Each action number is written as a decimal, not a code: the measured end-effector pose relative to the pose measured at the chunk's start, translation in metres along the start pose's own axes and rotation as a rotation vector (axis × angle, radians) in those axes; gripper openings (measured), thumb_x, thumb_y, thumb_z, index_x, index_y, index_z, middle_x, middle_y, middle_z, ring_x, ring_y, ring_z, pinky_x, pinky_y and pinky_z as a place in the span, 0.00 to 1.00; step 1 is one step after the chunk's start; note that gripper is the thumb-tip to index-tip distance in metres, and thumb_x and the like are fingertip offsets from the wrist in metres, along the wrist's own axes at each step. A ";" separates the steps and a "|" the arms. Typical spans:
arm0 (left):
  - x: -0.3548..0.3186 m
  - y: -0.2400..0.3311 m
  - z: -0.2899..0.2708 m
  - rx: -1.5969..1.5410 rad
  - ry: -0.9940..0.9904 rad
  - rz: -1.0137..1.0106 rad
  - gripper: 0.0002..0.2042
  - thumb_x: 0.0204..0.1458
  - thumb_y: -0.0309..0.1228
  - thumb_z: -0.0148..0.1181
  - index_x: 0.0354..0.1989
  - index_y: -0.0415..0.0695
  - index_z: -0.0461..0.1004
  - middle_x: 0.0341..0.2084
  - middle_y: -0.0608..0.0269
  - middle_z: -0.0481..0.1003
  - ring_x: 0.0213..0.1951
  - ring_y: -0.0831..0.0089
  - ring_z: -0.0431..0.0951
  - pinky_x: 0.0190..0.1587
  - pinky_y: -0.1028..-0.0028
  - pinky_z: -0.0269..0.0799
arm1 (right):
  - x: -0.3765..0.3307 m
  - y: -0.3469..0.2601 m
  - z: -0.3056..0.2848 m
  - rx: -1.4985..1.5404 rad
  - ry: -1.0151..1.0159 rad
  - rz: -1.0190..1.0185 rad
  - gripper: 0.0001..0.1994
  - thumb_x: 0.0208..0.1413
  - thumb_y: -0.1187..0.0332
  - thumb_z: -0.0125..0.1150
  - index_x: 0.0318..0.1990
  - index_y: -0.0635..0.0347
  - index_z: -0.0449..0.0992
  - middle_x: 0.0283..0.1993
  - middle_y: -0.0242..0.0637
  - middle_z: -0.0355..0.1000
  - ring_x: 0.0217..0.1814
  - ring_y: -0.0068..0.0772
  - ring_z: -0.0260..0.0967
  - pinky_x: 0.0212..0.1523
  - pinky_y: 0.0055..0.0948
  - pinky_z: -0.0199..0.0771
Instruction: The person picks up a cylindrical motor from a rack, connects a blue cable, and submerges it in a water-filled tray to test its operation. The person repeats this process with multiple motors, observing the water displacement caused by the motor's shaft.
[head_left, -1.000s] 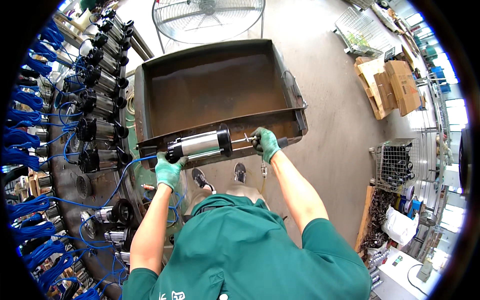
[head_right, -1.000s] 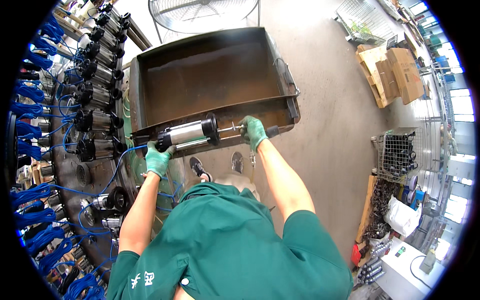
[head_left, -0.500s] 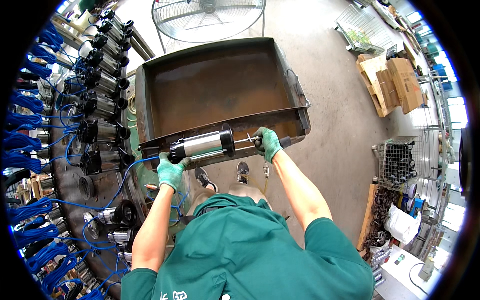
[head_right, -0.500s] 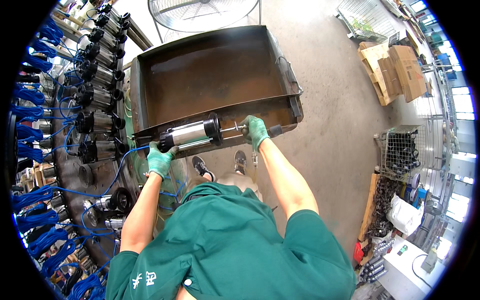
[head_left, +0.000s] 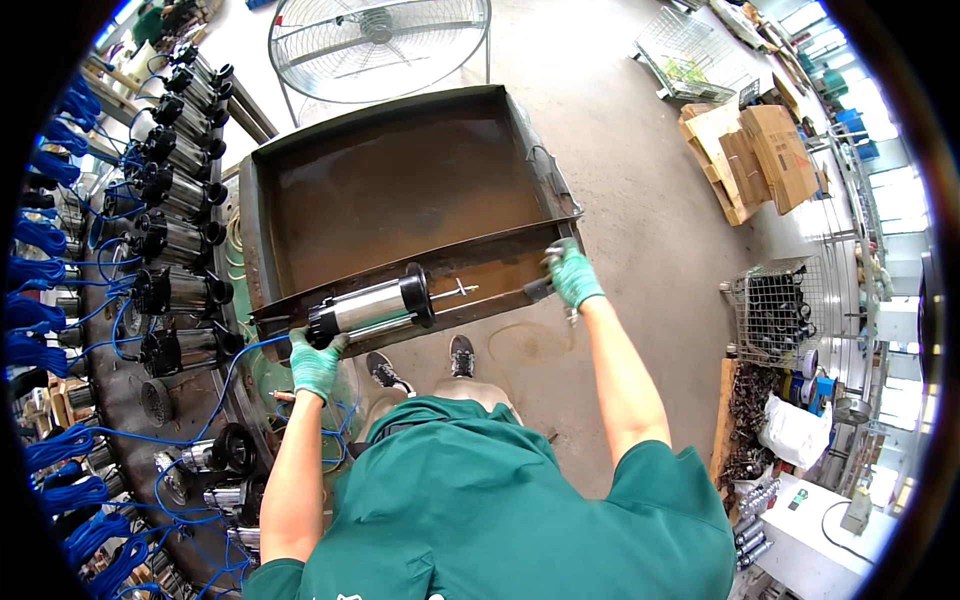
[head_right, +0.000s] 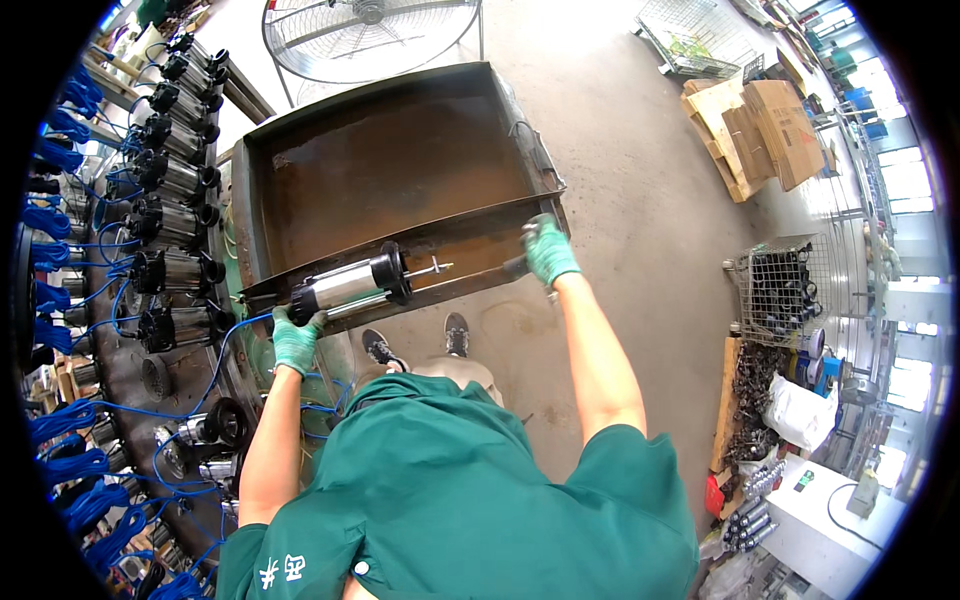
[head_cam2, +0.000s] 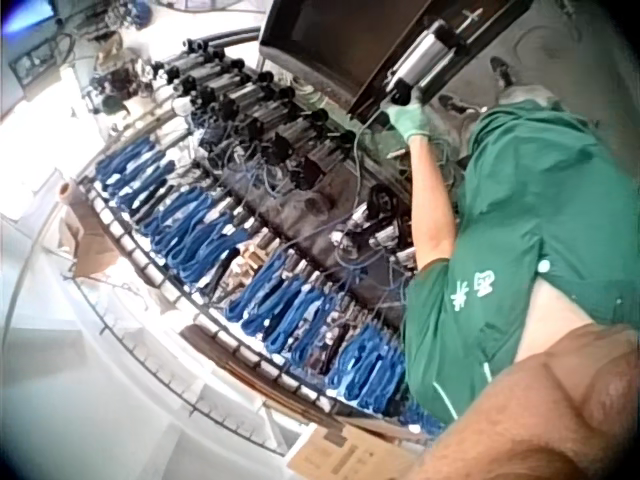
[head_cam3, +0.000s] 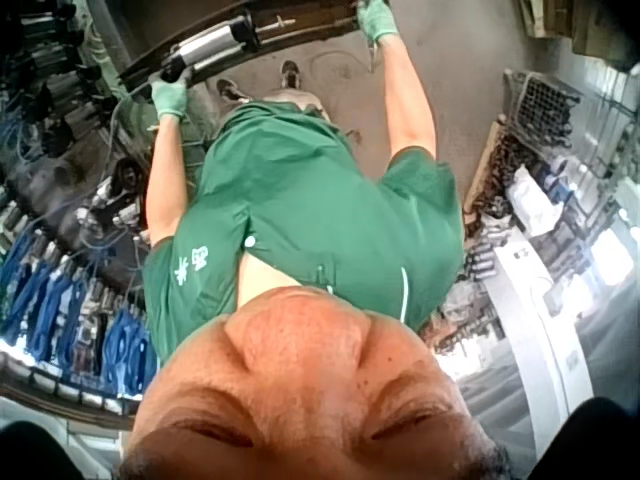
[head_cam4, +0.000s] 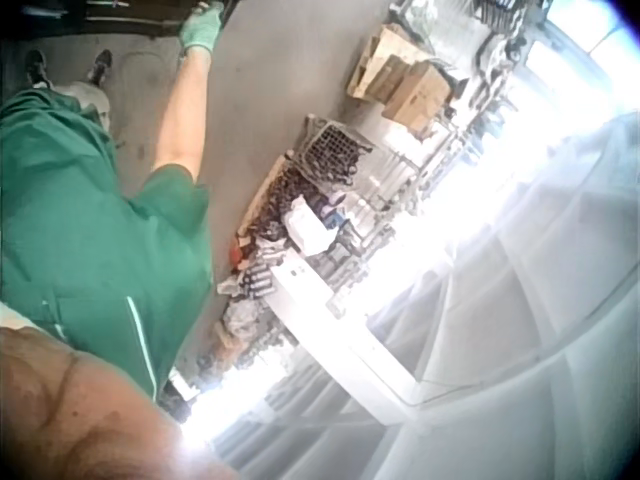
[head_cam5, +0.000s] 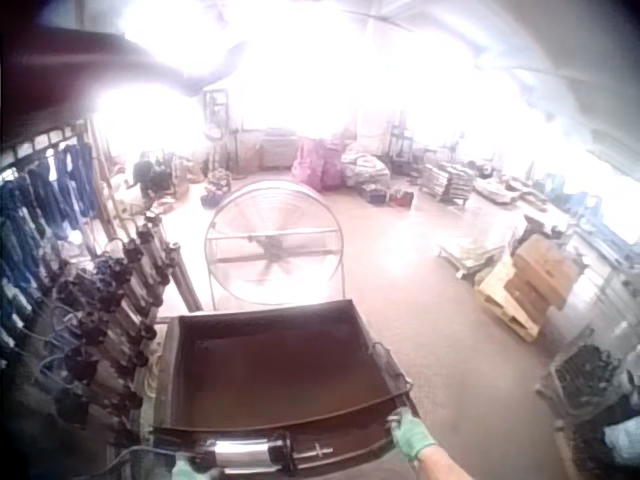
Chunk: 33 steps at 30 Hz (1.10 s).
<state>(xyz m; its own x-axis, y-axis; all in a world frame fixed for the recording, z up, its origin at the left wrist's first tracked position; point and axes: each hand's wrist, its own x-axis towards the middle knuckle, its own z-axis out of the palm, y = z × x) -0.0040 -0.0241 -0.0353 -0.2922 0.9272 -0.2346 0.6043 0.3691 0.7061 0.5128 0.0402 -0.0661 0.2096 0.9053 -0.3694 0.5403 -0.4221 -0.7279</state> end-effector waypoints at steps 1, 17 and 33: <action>0.002 0.002 0.002 0.036 -0.002 0.018 0.36 0.46 0.43 0.82 0.56 0.35 0.67 0.45 0.50 0.78 0.45 0.63 0.76 0.53 0.65 0.74 | 0.018 0.029 -0.014 -0.310 0.113 -0.012 0.14 0.68 0.62 0.55 0.55 0.59 0.68 0.43 0.59 0.81 0.44 0.61 0.82 0.45 0.54 0.81; -0.008 0.039 -0.017 -0.032 -0.039 -0.088 0.32 0.46 0.36 0.81 0.54 0.35 0.68 0.41 0.46 0.82 0.43 0.59 0.83 0.50 0.62 0.78 | 0.066 -0.021 -0.030 -0.842 0.176 0.183 0.22 0.64 0.50 0.59 0.53 0.59 0.80 0.51 0.58 0.80 0.56 0.61 0.78 0.55 0.55 0.78; 0.108 -0.100 -0.094 -0.585 0.095 -0.553 0.13 0.69 0.39 0.55 0.57 0.49 0.70 0.29 0.62 0.76 0.18 0.72 0.74 0.18 0.71 0.69 | -0.067 -0.211 0.192 -0.308 0.210 -0.640 0.08 0.61 0.65 0.62 0.39 0.57 0.82 0.40 0.46 0.80 0.43 0.52 0.76 0.49 0.46 0.77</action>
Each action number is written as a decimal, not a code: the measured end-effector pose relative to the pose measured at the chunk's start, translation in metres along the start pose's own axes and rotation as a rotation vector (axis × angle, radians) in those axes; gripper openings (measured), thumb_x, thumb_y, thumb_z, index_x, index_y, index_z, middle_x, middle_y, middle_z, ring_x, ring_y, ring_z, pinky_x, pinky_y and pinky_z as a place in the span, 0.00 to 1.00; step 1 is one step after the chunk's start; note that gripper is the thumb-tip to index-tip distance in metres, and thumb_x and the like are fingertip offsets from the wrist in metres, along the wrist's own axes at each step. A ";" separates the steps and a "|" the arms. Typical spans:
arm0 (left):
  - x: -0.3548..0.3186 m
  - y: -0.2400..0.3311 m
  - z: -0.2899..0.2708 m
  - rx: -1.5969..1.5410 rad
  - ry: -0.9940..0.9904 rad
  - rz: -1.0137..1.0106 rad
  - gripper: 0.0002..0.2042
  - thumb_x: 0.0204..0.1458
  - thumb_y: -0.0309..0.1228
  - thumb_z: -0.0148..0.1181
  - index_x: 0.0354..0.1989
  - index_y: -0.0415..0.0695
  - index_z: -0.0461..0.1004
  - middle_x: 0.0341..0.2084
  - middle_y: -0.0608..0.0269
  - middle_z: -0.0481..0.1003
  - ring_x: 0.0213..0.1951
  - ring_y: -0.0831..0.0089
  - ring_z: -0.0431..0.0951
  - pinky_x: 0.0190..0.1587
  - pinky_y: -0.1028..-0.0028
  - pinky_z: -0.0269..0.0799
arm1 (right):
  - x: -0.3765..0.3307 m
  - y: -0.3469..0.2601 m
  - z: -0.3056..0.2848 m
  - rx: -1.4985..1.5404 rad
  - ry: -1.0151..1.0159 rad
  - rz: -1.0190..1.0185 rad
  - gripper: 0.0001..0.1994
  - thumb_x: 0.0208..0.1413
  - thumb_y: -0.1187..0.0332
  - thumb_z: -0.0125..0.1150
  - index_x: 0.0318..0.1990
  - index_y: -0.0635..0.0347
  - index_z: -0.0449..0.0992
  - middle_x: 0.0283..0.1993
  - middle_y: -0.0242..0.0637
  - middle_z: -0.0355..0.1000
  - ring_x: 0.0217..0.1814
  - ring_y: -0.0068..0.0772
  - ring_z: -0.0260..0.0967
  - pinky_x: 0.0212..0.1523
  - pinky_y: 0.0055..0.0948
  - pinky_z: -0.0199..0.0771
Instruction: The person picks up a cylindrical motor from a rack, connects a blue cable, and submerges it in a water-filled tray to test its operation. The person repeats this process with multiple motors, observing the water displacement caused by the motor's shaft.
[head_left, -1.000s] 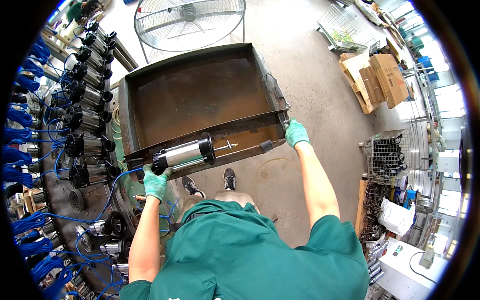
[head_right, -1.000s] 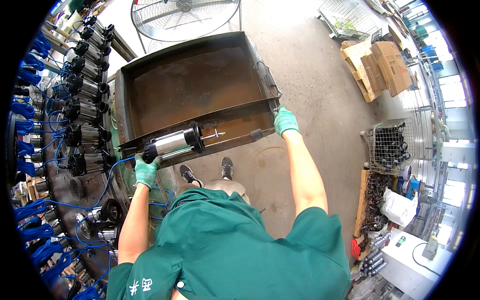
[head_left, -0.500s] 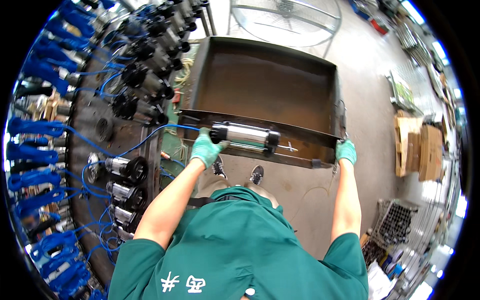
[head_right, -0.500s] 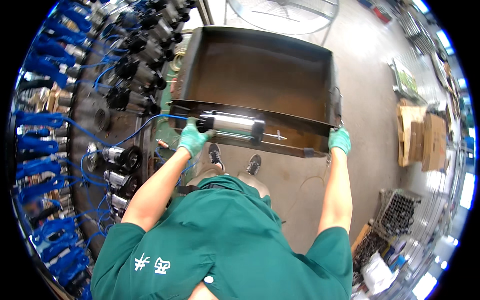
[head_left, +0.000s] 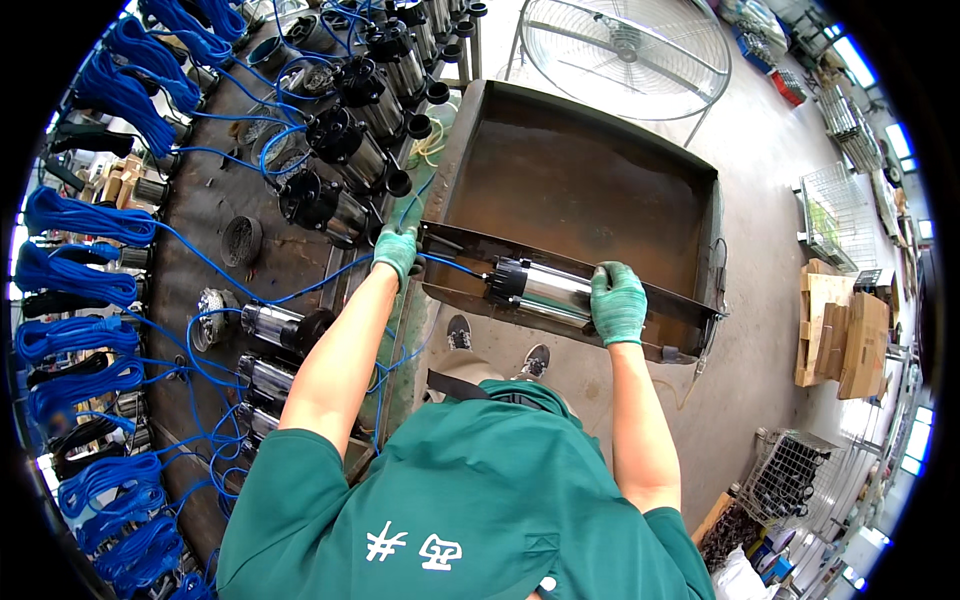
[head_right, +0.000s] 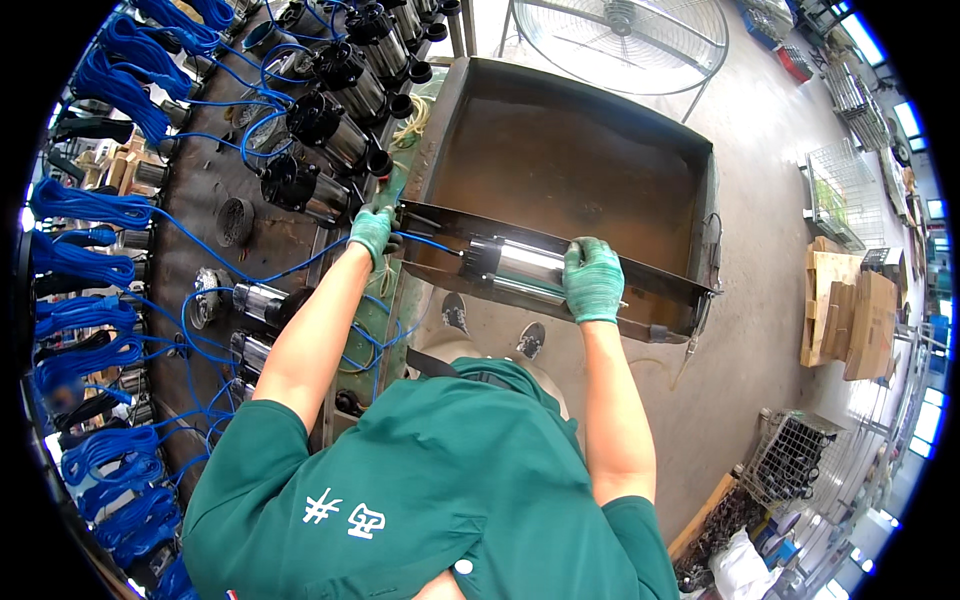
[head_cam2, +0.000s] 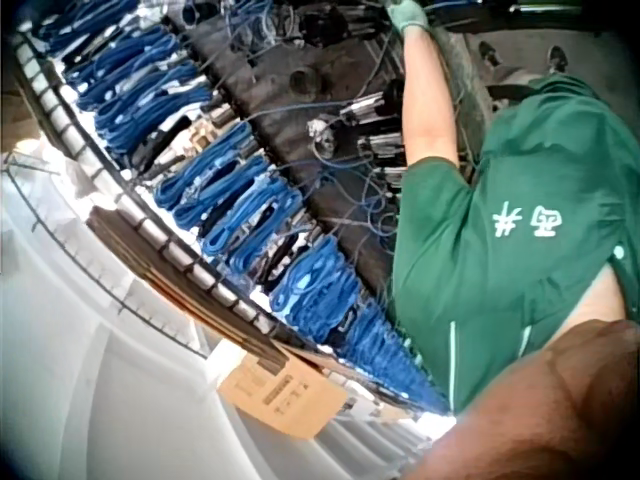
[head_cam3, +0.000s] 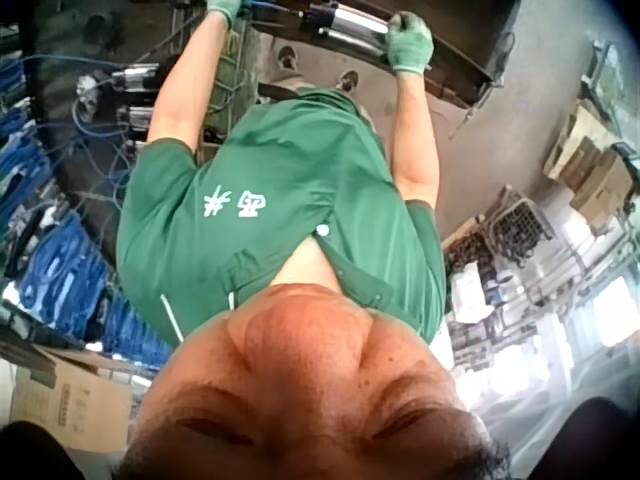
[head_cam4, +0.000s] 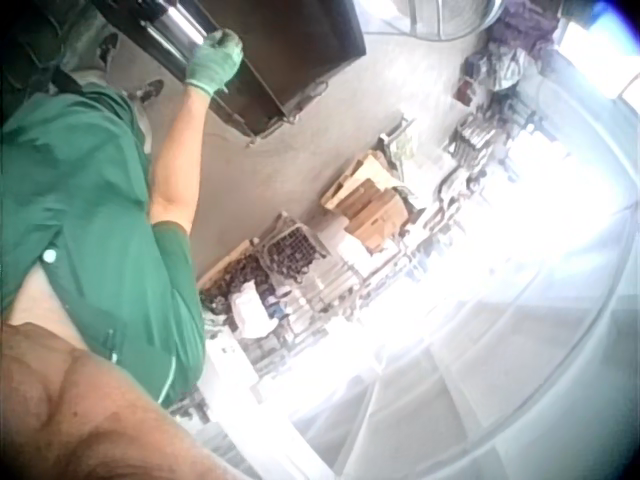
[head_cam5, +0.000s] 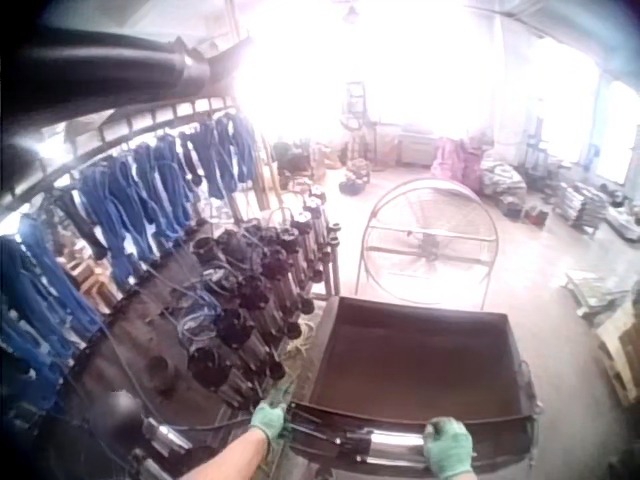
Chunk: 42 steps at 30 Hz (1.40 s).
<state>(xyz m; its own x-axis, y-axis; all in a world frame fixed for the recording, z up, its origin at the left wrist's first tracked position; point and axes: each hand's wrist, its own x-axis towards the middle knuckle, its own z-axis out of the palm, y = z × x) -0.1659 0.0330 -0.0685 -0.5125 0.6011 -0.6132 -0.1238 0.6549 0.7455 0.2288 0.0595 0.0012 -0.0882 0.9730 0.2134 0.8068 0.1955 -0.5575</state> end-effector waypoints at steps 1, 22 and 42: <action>0.007 0.002 -0.003 -0.013 -0.037 -0.039 0.11 0.70 0.39 0.54 0.54 0.48 0.71 0.27 0.62 0.76 0.18 0.73 0.73 0.17 0.71 0.68 | -0.001 -0.002 -0.002 0.009 -0.010 -0.002 0.07 0.61 0.66 0.62 0.39 0.58 0.82 0.39 0.45 0.79 0.43 0.52 0.76 0.48 0.45 0.77; 0.017 -0.045 -0.019 0.130 -0.186 0.413 0.07 0.67 0.33 0.61 0.43 0.42 0.77 0.23 0.67 0.75 0.20 0.76 0.70 0.24 0.73 0.66 | 0.003 -0.012 0.001 -0.065 -0.039 0.036 0.07 0.62 0.65 0.62 0.39 0.57 0.82 0.38 0.43 0.79 0.42 0.49 0.77 0.46 0.45 0.77; -0.040 -0.029 -0.009 -0.083 -0.530 0.108 0.07 0.71 0.37 0.54 0.43 0.49 0.74 0.23 0.66 0.77 0.15 0.83 0.65 0.18 0.78 0.57 | 0.006 -0.007 0.001 -0.095 -0.033 0.051 0.08 0.60 0.64 0.63 0.39 0.58 0.83 0.38 0.45 0.80 0.42 0.52 0.77 0.47 0.46 0.78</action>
<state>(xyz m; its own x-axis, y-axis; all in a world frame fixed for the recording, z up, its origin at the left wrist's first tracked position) -0.1495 -0.0142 -0.0636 -0.0304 0.8256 -0.5634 -0.1719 0.5510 0.8166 0.2217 0.0636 0.0056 -0.0635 0.9852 0.1590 0.8626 0.1343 -0.4877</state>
